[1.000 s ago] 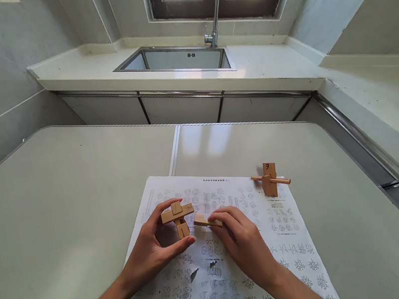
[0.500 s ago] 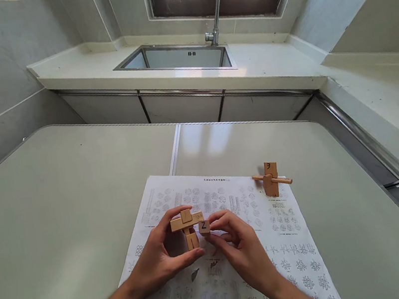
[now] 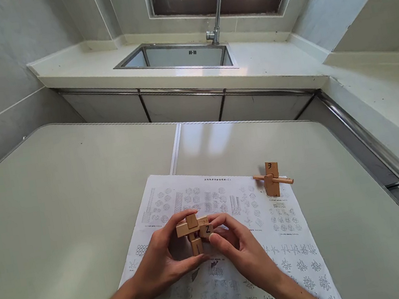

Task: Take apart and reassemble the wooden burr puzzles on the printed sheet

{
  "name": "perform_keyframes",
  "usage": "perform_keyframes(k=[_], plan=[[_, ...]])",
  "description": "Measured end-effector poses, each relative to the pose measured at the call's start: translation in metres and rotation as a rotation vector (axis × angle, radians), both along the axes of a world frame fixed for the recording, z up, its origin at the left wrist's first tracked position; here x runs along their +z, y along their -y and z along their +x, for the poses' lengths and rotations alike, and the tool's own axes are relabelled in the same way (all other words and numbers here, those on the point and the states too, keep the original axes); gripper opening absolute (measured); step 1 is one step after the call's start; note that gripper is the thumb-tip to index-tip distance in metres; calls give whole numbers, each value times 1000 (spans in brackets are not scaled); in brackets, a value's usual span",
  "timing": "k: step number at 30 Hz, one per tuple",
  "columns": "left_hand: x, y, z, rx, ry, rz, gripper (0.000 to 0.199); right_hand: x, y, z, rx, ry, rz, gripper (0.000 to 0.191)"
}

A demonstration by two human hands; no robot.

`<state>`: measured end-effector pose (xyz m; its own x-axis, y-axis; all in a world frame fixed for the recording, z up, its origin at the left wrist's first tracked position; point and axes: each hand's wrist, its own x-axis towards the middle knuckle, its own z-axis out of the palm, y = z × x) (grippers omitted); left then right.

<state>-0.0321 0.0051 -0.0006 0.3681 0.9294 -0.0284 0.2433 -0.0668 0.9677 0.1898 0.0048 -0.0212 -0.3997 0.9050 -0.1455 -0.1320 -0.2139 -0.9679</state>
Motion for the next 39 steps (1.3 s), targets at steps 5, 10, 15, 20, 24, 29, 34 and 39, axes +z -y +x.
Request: perform_keyframes(k=[5, 10, 15, 20, 24, 29, 34, 39], plan=[[-5, 1, 0, 4, -43, 71, 72, 1, -2, 2, 58, -99, -112, 46], [-14, 4, 2, -37, -85, 212, 75, 4, -1, 0, 133, -181, -180, 55], [-13, 3, 1, -27, -65, 262, 77, 4, 0, 0, 167, -165, -145, 51], [-3, -1, -1, -6, -53, 224, 77, 4, 1, 0, 130, 12, -27, 33], [-4, 1, -1, -10, -27, 272, 82, 3, 3, 0, 76, 108, 56, 26], [-10, 3, 1, -30, -47, 362, 83, 3, 2, 1, 79, 144, 100, 24], [-10, 1, -2, -12, -171, 550, 69, 7, 0, 2, 123, 178, 152, 23], [-6, -2, -9, -42, -334, 759, 60, 11, 0, 3, 158, 205, 185, 28]])
